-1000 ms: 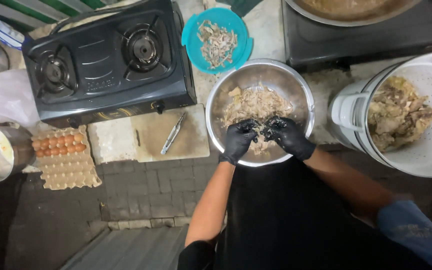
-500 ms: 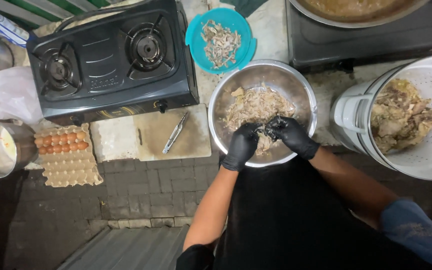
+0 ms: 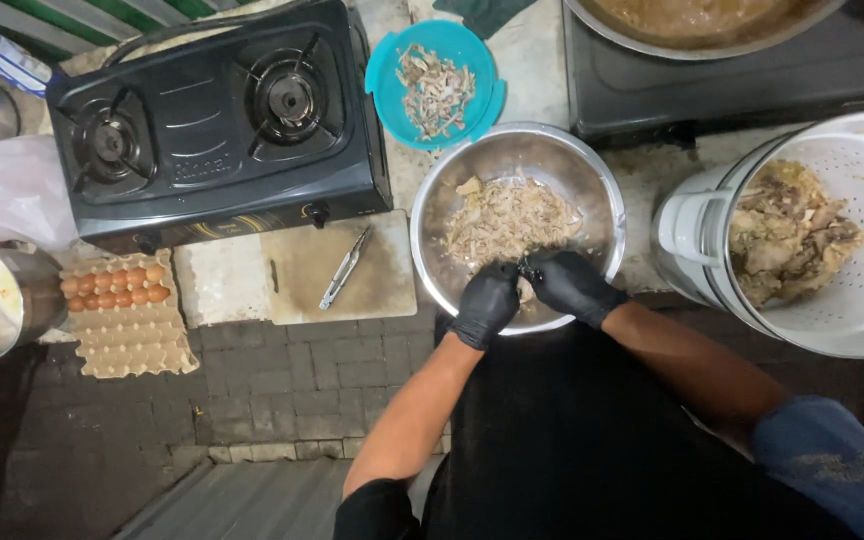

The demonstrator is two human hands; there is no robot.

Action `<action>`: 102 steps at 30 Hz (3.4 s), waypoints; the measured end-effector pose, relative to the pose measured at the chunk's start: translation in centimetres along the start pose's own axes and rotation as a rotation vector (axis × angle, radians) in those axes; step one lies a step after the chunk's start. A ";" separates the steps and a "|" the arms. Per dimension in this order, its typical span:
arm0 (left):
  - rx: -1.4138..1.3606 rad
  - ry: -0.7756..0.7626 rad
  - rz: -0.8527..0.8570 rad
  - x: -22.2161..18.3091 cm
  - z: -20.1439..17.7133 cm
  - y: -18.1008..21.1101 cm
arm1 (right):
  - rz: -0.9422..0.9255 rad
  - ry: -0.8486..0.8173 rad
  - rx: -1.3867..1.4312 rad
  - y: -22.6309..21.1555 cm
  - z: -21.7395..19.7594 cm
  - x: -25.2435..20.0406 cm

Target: Shredding cooked chicken meat by hand into a metal bowl and occasionally transferring it to a colander.

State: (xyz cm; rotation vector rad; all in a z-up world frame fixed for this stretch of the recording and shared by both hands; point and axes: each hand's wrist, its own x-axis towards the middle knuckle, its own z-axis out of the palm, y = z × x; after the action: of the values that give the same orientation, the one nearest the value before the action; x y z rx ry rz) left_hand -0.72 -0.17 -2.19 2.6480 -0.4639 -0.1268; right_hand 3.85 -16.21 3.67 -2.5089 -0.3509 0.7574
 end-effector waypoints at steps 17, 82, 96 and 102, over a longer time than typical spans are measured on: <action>-0.064 -0.191 -0.070 1.7 -5.4 1.0 | -0.030 0.013 0.157 0.2 -2.4 -1.6; -0.428 -0.043 -0.249 3.8 -9.0 2.7 | 0.353 0.074 1.786 11.2 7.7 5.7; -0.551 0.165 -0.249 2.2 -10.3 1.4 | -0.203 0.493 0.800 -1.6 -4.0 10.4; -0.532 0.200 -0.248 0.8 -9.7 0.3 | -0.200 0.505 0.709 -5.3 -8.7 13.8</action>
State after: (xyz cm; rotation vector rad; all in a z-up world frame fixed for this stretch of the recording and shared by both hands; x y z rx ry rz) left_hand 1.51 3.33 6.61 2.1521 -0.0218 -0.0502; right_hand 19.47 -9.87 6.60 -1.8591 -0.1148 0.1071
